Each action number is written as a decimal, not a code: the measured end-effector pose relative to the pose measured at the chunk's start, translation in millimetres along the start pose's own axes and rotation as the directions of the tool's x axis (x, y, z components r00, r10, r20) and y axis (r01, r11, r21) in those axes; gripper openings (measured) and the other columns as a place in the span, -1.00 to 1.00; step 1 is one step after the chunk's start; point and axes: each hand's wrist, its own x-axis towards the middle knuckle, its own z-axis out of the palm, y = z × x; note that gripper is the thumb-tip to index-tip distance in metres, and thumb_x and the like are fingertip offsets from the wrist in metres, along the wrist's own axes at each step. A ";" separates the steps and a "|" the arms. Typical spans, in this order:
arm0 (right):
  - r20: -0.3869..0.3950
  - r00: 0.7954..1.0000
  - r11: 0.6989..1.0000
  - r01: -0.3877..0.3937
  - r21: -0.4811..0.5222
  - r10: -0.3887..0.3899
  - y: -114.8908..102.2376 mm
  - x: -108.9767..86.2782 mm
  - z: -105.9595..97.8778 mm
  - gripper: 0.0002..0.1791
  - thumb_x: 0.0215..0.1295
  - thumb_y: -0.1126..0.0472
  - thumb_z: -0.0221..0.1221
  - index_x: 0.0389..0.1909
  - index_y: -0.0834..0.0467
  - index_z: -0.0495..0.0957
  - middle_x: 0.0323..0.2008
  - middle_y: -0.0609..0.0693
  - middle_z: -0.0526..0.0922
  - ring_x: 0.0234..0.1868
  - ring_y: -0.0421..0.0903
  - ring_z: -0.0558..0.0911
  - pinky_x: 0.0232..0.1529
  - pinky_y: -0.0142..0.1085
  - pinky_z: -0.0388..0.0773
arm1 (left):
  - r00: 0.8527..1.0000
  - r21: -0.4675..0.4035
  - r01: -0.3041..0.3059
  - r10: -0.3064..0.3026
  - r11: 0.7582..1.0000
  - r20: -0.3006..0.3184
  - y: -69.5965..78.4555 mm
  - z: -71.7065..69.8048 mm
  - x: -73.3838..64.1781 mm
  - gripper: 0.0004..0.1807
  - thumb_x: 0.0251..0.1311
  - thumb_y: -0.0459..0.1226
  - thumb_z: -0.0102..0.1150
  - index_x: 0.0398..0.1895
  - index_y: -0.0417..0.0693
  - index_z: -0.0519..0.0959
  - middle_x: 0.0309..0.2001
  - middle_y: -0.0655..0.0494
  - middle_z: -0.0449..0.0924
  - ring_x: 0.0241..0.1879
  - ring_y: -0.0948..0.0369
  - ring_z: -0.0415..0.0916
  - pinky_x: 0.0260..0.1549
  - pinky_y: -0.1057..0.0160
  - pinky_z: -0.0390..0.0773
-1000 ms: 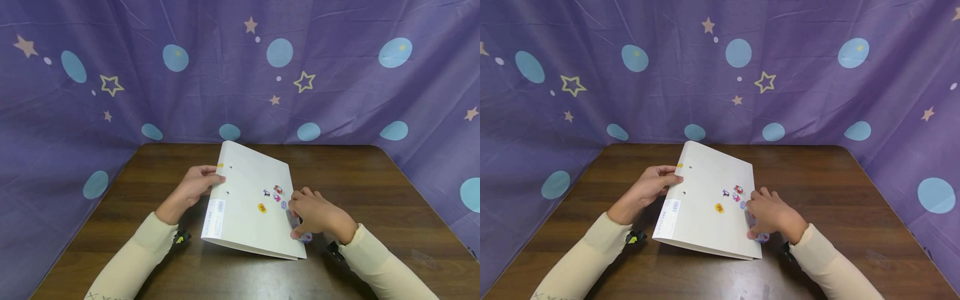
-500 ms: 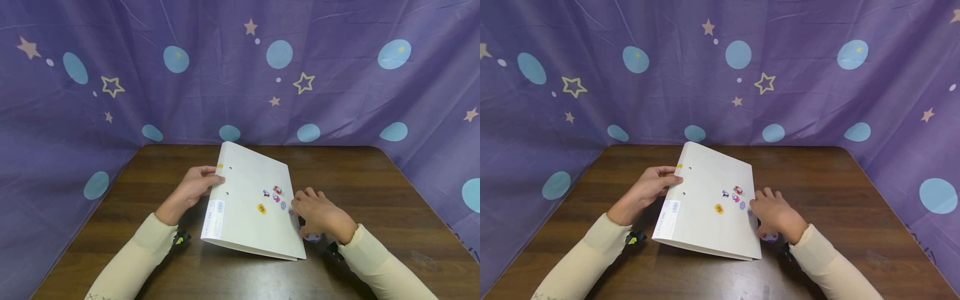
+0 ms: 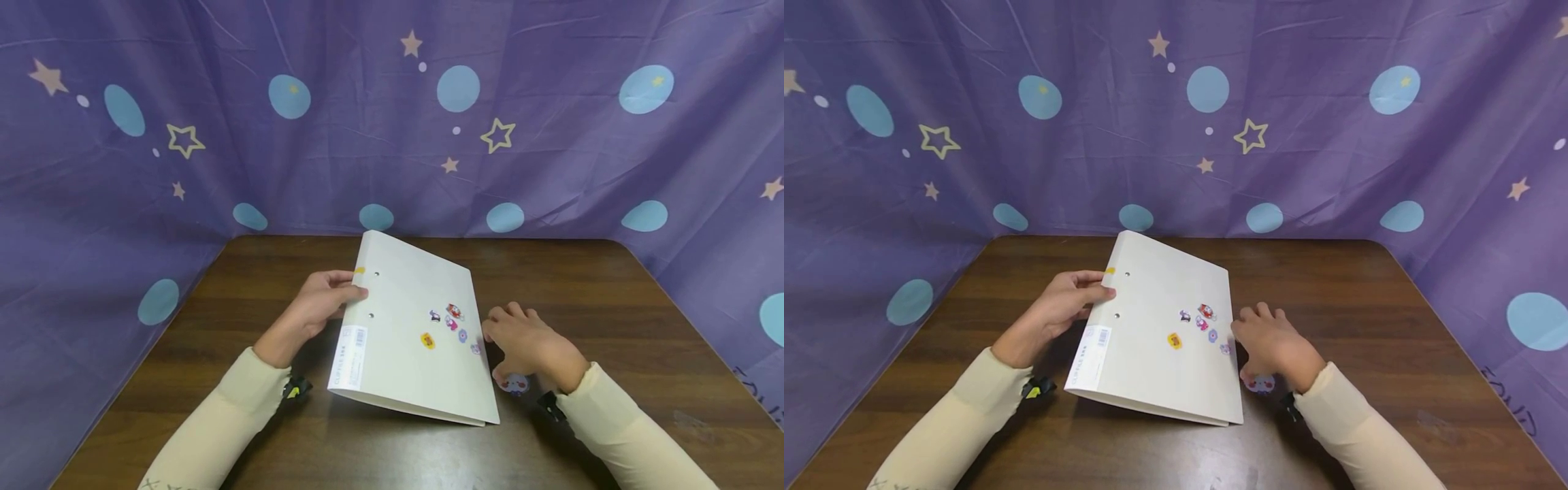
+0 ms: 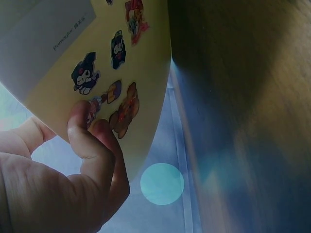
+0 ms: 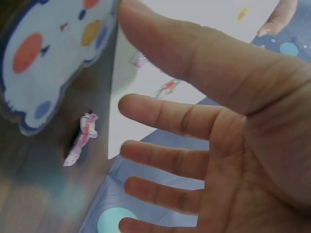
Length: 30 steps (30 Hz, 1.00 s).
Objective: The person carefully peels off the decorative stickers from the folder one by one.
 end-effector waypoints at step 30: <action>-0.129 0.981 0.989 0.147 0.029 -0.142 -9.5 11.6 3.8 -0.84 0.20 0.14 0.47 -0.22 0.06 0.79 0.23 0.22 0.59 0.28 0.29 0.48 0.17 0.28 0.47 | 1.000 0.008 0.001 -0.001 1.000 -0.001 -0.9 0.4 0.5 -0.39 0.24 -0.38 0.32 0.34 -0.40 0.40 0.13 -0.30 0.56 -0.17 0.06 0.71 -0.14 0.06 0.74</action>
